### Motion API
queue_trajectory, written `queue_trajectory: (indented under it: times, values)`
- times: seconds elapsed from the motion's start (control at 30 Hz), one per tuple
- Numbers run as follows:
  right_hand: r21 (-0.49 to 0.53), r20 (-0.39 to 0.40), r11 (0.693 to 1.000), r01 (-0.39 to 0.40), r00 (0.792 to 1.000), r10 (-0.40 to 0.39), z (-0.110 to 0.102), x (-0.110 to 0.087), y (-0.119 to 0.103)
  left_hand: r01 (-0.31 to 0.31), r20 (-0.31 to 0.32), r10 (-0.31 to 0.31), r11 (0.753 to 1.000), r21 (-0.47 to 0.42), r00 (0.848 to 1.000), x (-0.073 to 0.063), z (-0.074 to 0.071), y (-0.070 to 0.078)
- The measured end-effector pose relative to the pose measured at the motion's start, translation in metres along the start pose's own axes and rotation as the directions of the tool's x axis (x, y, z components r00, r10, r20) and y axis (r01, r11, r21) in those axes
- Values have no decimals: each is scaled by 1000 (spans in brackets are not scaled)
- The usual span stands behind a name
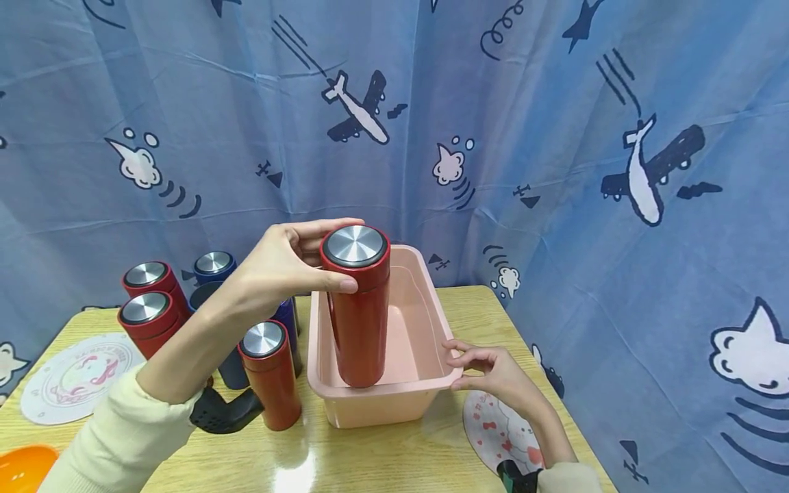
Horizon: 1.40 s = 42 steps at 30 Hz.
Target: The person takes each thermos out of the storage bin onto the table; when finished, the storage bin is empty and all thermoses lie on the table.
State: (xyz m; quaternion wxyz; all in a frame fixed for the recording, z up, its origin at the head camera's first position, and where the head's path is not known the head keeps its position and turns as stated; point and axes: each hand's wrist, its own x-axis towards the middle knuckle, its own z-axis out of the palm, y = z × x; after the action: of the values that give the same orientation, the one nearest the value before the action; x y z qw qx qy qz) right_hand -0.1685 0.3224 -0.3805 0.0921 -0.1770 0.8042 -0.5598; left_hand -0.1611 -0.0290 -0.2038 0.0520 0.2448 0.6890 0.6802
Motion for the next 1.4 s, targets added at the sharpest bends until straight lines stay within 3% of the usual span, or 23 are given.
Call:
queue_trajectory:
  times: [0.2,0.47,0.67,0.97,1.17,1.4]
  values:
    - [-2,0,1000,12,1000,-12,0,1,0,18,2,-18,999,41,1000,-19,-10,16]
    - [7,7,1000,5,1000,-6,1,0,0,51,32,-53,997,50,998,-45,-23,19]
    - [-4,-1,1000,-13,1000,13,3,0,-4,54,56,-55,998,23,997,-63,-34,9]
    - [-4,-4,1000,-16,1000,16,5,1,-3,76,42,-79,994,74,996,-85,-52,1]
    - [-6,3,1000,-9,1000,10,6,2,-1,69,37,-70,997,39,997,-105,-66,-4]
    - [-10,-2,1000,-3,1000,3,3,2,0,22,33,-23,999,37,999,-128,-83,-22]
